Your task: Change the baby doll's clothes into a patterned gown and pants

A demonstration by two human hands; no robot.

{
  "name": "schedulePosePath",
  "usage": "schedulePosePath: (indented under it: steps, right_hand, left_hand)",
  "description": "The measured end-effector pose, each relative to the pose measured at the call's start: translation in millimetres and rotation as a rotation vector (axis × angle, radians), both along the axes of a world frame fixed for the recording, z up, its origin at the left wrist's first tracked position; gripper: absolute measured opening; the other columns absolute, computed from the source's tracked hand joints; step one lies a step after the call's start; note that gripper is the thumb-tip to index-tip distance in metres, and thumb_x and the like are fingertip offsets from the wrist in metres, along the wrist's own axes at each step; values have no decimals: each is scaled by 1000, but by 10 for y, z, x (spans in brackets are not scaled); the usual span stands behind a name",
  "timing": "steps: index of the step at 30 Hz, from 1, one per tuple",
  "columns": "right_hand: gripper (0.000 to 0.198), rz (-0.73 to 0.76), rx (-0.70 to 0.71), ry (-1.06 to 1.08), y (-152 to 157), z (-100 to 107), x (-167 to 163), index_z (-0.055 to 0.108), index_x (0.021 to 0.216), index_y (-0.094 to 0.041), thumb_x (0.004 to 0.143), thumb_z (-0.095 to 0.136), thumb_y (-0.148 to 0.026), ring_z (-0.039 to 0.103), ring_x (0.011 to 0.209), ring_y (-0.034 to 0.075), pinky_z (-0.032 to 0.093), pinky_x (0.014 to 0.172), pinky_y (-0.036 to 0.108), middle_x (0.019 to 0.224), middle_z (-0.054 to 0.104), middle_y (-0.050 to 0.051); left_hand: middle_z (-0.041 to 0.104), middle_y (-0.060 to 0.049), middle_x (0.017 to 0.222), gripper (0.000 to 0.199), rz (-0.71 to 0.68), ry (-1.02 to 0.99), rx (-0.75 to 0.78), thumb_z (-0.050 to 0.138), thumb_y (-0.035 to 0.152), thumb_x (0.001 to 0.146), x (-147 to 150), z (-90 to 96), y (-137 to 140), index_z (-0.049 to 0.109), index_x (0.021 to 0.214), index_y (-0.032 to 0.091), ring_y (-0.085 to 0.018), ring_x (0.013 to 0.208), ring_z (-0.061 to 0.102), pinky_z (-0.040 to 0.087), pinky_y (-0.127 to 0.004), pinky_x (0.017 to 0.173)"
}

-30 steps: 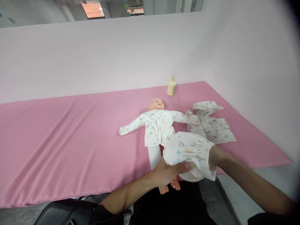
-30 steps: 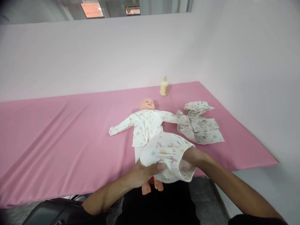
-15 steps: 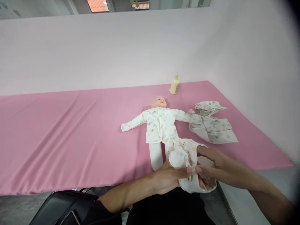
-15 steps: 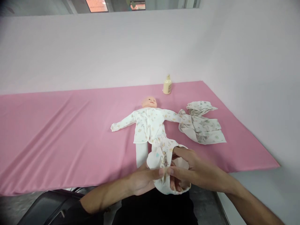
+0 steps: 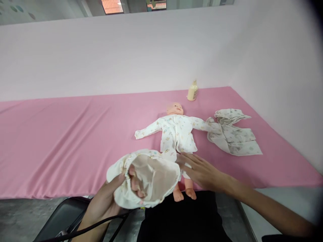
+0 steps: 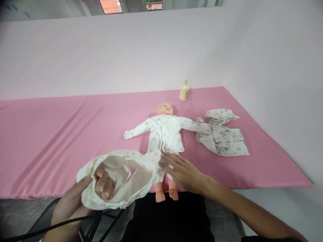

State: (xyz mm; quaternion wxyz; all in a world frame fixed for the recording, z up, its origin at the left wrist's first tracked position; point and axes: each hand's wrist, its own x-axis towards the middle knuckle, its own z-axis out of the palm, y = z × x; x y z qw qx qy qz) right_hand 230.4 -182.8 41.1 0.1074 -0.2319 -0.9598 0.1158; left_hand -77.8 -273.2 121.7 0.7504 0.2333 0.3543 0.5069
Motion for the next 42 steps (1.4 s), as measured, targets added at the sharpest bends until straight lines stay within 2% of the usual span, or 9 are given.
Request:
schedulePosePath:
  steps: [4,7,14,17,21,26,31,34,42]
  right_hand:
    - [78,142,63,-75,-74,-81,-216,33,156,-16,86,65,-21,12,155,31,22,125,49,166,24,12]
    - [91,203,58,-90,-100,-111,-310,28,158,-17,77,70,-16,12,155,30,19,126,45,167,22,11]
    - [82,234,142,-24,28,-339,-429,17,158,0,89,57,-17,15,155,29,23,126,45,165,20,22]
    - [72,266,155,-21,79,-337,-448,27,156,-2,93,56,-23,23,153,31,26,124,50,160,35,21]
    - [46,324,186,-11,108,-320,-523,53,139,-8,94,54,-15,34,147,30,28,123,51,144,56,16]
    - [40,321,123,40,151,-274,-569,61,129,-12,90,53,-7,40,143,27,31,120,52,133,64,15]
    - [54,244,-1,69,175,-91,-550,53,140,-16,87,57,-13,41,141,25,27,122,49,142,57,11]
    - [52,211,-18,67,162,-16,-572,54,139,-17,88,56,-14,42,140,23,26,122,46,144,56,9]
    - [43,169,-15,89,93,-45,-609,57,135,-20,93,48,-11,44,137,22,29,121,45,142,58,7]
  left_hand:
    - [71,6,70,47,107,20,118,27,18,96,-227,56,-204,73,90,27,-13,60,63,51,-23,57]
    - [70,8,66,52,230,34,69,25,13,94,-305,-96,-361,74,87,26,-9,52,59,49,-18,54]
    - [68,4,68,6,287,-67,-442,68,22,86,-103,-764,-768,74,87,23,-11,60,67,57,-19,61]
    - [66,-1,62,11,280,12,-579,80,16,75,-57,-798,-931,74,84,14,-14,51,64,55,-22,54]
    - [70,-6,62,7,245,81,-683,76,11,79,-39,-763,-1060,77,85,11,-16,49,65,56,-24,55]
    - [74,-8,74,11,241,-65,-661,73,13,82,176,-890,-1033,79,91,14,-19,62,71,59,-30,64]
    - [74,-14,110,20,260,-346,-663,65,22,91,510,-997,-885,79,103,15,-28,103,72,55,-42,98]
    - [72,-12,119,29,269,-490,-527,56,29,98,679,-998,-818,75,117,18,-27,121,64,45,-43,111]
    - [68,-13,127,43,171,-565,-326,42,38,104,903,-936,-742,68,129,14,-27,131,57,35,-43,119]
